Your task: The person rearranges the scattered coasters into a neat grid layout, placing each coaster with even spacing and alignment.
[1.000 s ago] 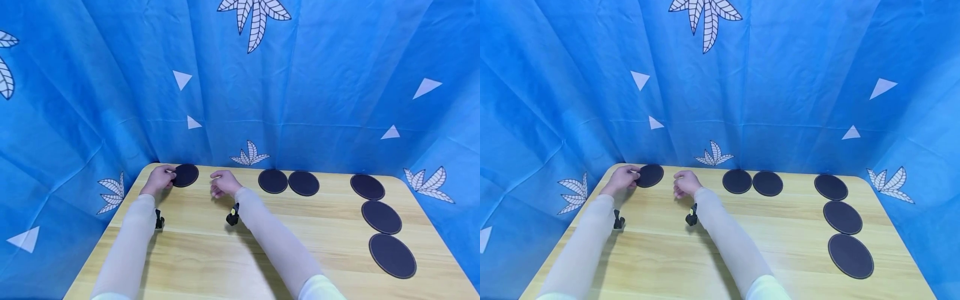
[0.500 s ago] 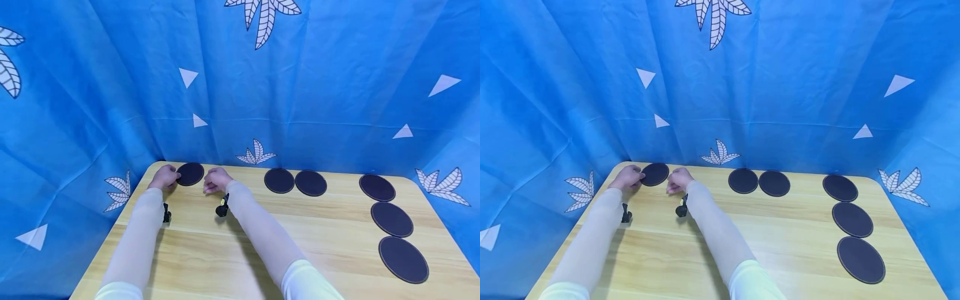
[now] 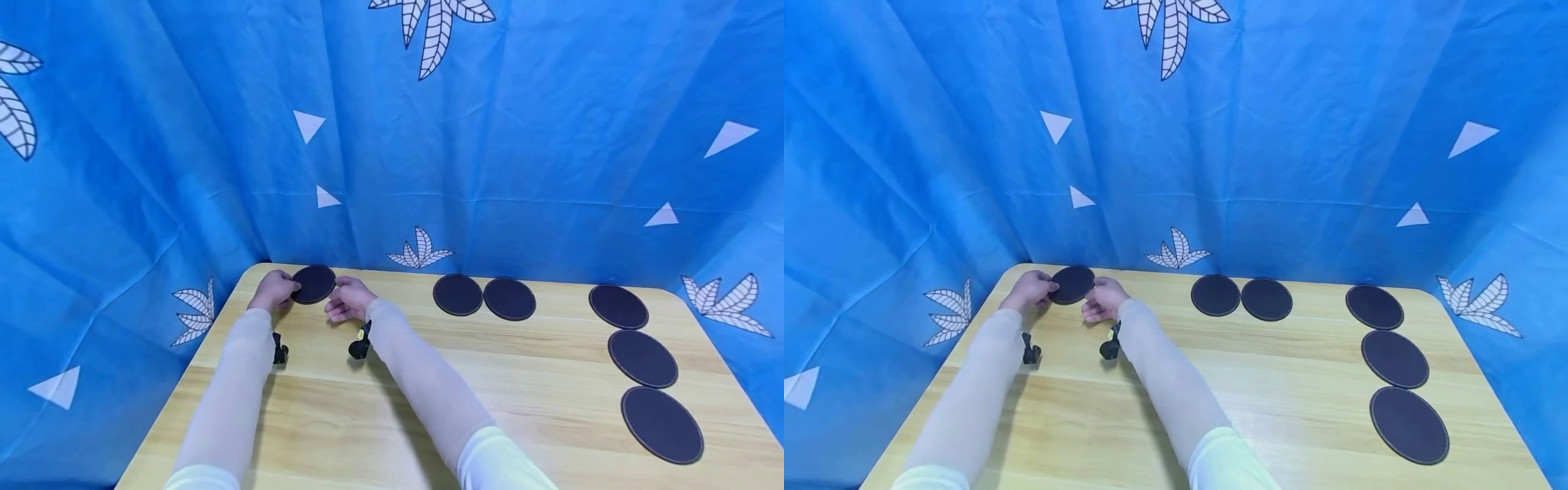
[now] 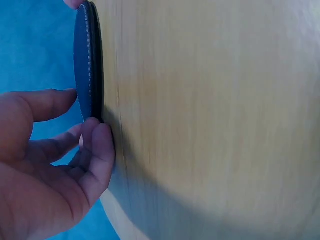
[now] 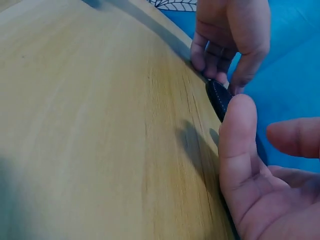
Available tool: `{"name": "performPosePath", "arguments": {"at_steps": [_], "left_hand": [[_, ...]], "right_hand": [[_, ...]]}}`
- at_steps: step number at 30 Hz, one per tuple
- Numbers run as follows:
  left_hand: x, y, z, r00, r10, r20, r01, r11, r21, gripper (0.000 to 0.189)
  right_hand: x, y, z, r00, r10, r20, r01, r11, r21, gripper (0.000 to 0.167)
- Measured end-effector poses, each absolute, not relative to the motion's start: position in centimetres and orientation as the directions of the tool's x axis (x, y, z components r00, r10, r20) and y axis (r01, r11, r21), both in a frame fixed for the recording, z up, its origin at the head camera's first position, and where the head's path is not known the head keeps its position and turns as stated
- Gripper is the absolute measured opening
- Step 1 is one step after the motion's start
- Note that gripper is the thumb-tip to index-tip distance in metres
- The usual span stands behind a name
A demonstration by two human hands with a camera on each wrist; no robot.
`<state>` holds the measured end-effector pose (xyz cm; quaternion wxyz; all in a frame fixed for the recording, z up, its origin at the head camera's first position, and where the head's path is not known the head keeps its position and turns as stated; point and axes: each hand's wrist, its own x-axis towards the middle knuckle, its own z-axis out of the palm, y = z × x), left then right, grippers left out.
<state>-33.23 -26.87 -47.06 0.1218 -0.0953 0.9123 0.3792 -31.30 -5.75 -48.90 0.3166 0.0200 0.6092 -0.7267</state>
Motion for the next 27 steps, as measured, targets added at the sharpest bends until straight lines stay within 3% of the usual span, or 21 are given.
{"name": "performPosePath", "arguments": {"at_steps": [5,8,12,14,21,27], "left_hand": [[-33.1,-26.6,-47.3,-0.954,-0.078,-0.29,-0.278,0.594,0.755,0.012],[-32.6,-26.2,-47.2,-0.953,-0.061,-0.298,-0.284,0.527,0.801,0.032],[-31.8,-25.0,-46.9,-0.951,-0.033,-0.306,-0.286,0.466,0.838,0.04],[-31.6,-24.4,-46.9,-0.954,-0.017,-0.301,-0.276,0.443,0.853,0.04],[-31.3,-22.7,-47.3,-0.961,0.079,-0.266,-0.211,0.417,0.884,0.04],[-31.0,-21.5,-47.2,-0.948,0.194,-0.251,-0.161,0.389,0.907,0.046]], "right_hand": [[-31.0,-5.2,-48.8,-0.838,-0.373,-0.398,0.462,-0.098,-0.881,0.053],[-30.8,-4.9,-49.0,-0.866,-0.313,-0.39,0.438,-0.1,-0.893,0.036],[-30.5,-4.6,-49.2,-0.902,-0.225,-0.368,0.397,-0.097,-0.913,0.024],[-30.3,-4.3,-49.3,-0.916,-0.185,-0.355,0.378,-0.105,-0.92,0.026],[-29.5,-1.8,-49.0,-0.929,-0.185,-0.32,0.344,-0.114,-0.932,0.057],[-29.2,0.5,-49.0,-0.933,-0.197,-0.303,0.329,-0.119,-0.937,0.061]]}}
